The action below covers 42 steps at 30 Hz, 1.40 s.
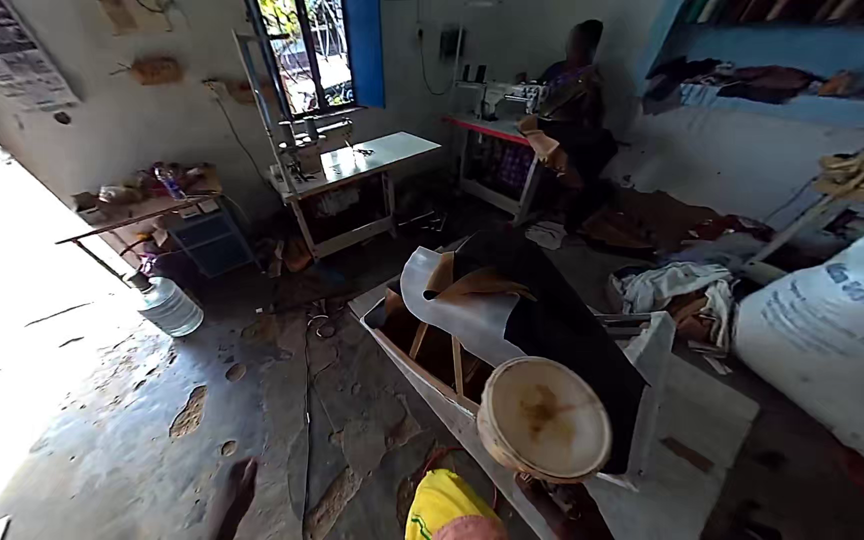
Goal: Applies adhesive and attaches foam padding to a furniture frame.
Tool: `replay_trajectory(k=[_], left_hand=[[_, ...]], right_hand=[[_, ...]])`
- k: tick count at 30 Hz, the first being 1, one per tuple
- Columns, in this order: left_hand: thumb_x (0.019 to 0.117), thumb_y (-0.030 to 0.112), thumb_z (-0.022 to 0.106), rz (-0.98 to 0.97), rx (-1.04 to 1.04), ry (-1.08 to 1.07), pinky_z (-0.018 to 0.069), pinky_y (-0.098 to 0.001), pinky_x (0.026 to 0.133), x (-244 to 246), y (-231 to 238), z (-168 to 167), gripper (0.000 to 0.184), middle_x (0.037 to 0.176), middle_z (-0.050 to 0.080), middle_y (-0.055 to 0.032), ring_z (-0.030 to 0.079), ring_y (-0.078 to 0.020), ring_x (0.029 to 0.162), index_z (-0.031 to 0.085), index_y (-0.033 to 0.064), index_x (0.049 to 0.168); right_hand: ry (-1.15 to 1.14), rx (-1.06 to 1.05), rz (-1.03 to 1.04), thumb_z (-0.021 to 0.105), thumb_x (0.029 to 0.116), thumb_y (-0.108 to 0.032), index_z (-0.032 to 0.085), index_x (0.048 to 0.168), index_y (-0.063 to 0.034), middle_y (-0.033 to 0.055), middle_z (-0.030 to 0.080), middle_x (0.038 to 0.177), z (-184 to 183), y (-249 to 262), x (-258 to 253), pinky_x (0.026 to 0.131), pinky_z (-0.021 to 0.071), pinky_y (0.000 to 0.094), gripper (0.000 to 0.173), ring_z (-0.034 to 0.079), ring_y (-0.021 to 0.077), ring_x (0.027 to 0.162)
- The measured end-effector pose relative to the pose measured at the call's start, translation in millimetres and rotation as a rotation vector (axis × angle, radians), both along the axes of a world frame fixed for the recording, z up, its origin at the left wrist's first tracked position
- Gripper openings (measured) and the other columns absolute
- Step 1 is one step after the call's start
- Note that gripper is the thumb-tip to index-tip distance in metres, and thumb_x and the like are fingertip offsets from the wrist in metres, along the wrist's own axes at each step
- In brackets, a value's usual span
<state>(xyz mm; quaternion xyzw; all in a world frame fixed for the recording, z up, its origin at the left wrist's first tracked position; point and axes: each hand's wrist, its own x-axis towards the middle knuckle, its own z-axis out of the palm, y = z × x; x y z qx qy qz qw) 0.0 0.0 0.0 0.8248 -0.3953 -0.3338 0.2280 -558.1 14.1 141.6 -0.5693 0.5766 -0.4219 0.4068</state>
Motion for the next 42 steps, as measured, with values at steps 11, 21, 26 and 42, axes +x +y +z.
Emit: replay_trajectory(k=[11, 21, 26, 42], left_hand=[[0.0999, 0.046, 0.064, -0.538, -0.054, 0.324, 0.0586, -0.0471, 0.092, -285, -414, 47, 0.068, 0.128, 0.067, -0.0179, 0.071, -0.0281, 0.106, 0.044, 0.0041, 0.15], [0.1121, 0.02, 0.036, -1.031, 0.233, 0.356, 0.0524, -0.0359, 0.09, -381, -608, 195, 0.038, 0.11, 0.069, -0.013, 0.065, -0.0184, 0.095, 0.062, -0.0037, 0.126], [0.1093, 0.038, 0.046, -0.667, -0.247, 1.061, 0.0507, -0.0486, 0.106, -478, -789, 128, 0.058, 0.153, 0.049, -0.01, 0.055, -0.0257, 0.134, 0.028, 0.0167, 0.16], [0.0882, 0.047, 0.077, -1.759, -0.307, -0.145, 0.0447, -0.0648, 0.1, -357, -681, 39, 0.067, 0.138, 0.057, -0.0162, 0.053, -0.0406, 0.128, 0.056, 0.0183, 0.145]], right_hand=[[-0.087, -0.16, -0.421, 0.069, 0.0923, -0.016, 0.061, 0.113, 0.0123, 0.0076, 0.069, 0.093, -71, -177, -28, 0.079, 0.058, 0.0255, 0.036, 0.065, 0.0034, 0.079], [-0.318, -0.07, -0.65, 0.061, 0.0995, -0.015, 0.068, 0.101, -0.0187, -0.0156, 0.069, 0.078, -33, -260, -59, 0.065, 0.0572, 0.0229, 0.008, 0.065, 0.0, 0.067], [-0.269, -0.055, -0.985, 0.063, 0.0976, -0.011, 0.056, 0.123, 0.0021, -0.002, 0.071, 0.106, 24, -286, -6, 0.084, 0.0636, 0.0338, 0.029, 0.072, 0.0113, 0.095], [-0.144, -0.195, -1.041, 0.07, 0.0974, -0.018, 0.069, 0.12, -0.0188, -0.0099, 0.073, 0.115, 89, -349, 112, 0.091, 0.0634, 0.0401, 0.023, 0.072, 0.013, 0.105]])
